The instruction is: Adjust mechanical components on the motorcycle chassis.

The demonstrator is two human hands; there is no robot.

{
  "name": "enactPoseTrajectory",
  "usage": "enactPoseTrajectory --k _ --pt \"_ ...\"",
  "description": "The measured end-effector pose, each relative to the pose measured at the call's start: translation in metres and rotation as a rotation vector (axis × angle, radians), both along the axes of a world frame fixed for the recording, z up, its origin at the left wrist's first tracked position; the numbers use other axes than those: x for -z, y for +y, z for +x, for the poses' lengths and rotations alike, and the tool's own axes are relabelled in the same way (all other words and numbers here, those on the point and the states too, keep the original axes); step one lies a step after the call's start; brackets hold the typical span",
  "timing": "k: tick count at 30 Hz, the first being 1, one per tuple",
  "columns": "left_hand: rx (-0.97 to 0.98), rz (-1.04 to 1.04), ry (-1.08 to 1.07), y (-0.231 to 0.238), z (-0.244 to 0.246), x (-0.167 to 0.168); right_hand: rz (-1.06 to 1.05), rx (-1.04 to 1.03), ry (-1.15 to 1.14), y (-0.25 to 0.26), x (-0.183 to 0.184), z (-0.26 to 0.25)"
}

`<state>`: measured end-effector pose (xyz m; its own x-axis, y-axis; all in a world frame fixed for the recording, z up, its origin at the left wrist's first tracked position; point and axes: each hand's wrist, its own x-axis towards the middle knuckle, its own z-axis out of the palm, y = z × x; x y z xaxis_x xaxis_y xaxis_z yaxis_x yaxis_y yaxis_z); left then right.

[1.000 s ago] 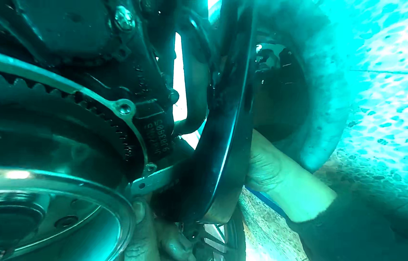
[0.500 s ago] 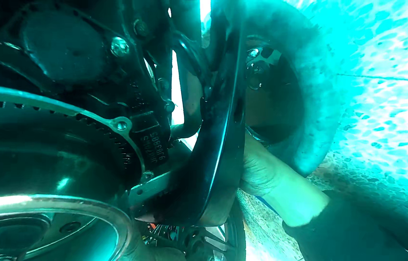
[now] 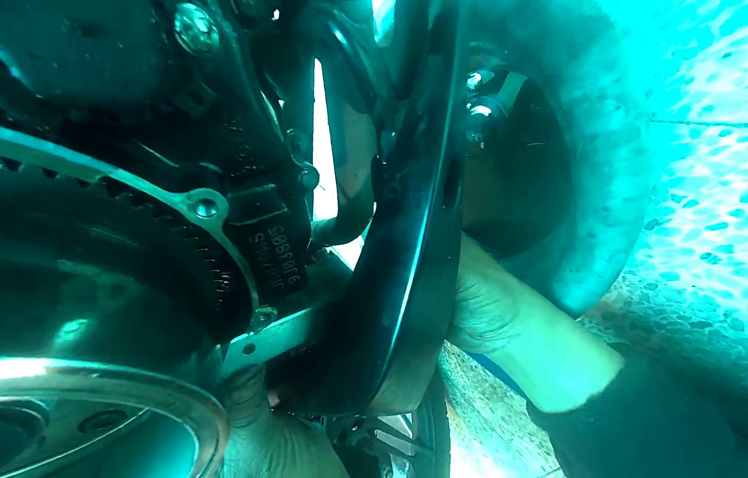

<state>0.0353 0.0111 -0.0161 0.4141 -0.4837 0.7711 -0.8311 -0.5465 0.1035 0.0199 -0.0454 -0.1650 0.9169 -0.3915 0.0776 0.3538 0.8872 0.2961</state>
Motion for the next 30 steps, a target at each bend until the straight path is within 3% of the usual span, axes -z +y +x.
enactPoseTrajectory --k 11,30 --pt "0.011 0.028 0.141 0.004 -0.009 -0.010 -0.073 0.065 0.037 -0.002 0.002 -0.001" --pt "-0.002 -0.078 0.096 0.001 0.000 -0.008 -0.025 0.024 -0.005 0.001 0.003 0.001"
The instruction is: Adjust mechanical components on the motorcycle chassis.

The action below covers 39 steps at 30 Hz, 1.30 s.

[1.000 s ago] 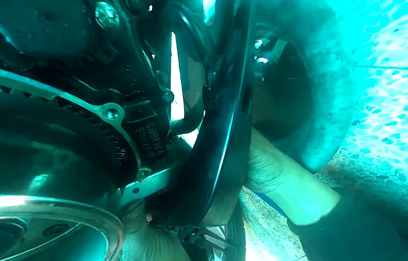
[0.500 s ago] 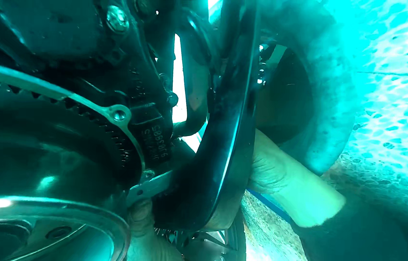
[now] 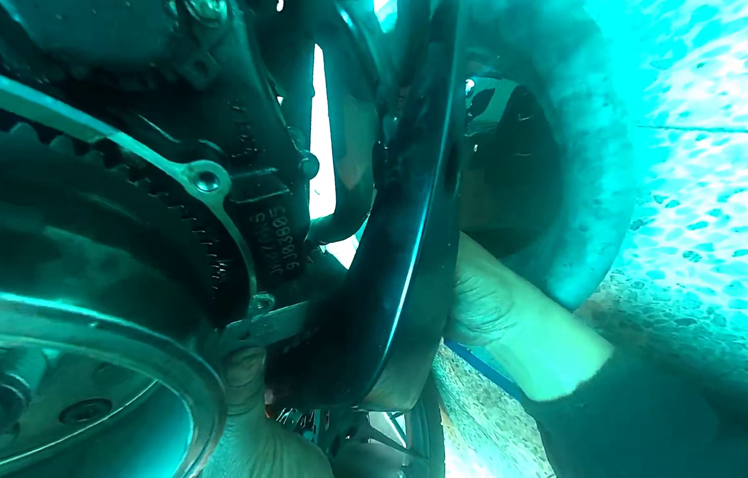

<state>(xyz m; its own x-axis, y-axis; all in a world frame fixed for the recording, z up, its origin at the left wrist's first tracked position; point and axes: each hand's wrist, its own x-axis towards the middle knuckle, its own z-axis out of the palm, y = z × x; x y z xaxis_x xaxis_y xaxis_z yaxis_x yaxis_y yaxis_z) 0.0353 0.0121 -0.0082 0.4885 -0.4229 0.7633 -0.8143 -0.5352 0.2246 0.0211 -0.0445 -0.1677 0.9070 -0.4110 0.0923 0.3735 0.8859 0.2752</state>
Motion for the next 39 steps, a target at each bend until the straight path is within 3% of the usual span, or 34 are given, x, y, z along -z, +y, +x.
enactPoseTrajectory --k 5,10,12,14,16,19,24,29,39 --pt "-0.005 0.063 0.061 0.000 -0.002 -0.005 -0.027 -0.009 -0.002 0.000 0.001 0.001" --pt "0.147 0.135 0.051 0.017 0.014 -0.011 -0.058 -0.013 0.042 0.000 0.000 0.001" --pt "0.077 0.090 0.093 0.004 0.000 -0.005 -0.091 0.051 -0.022 0.024 0.027 0.012" --pt "0.052 0.061 0.089 -0.001 -0.004 -0.002 -0.151 0.177 -0.204 0.070 0.081 0.039" --pt "0.050 0.064 0.075 0.000 -0.003 -0.002 -0.125 0.077 -0.104 0.086 0.094 0.040" --pt "0.061 0.067 0.083 0.000 -0.002 -0.002 -0.115 0.011 -0.025 0.083 0.091 0.038" --pt "0.098 0.022 0.159 0.000 -0.001 -0.002 -0.197 0.076 -0.004 0.076 0.093 0.044" --pt "0.036 0.023 0.167 -0.001 -0.001 -0.005 -0.346 0.112 -0.075 0.067 0.100 0.052" --pt "0.082 0.025 0.198 -0.007 -0.003 0.003 -0.294 0.063 -0.212 0.085 0.101 0.047"
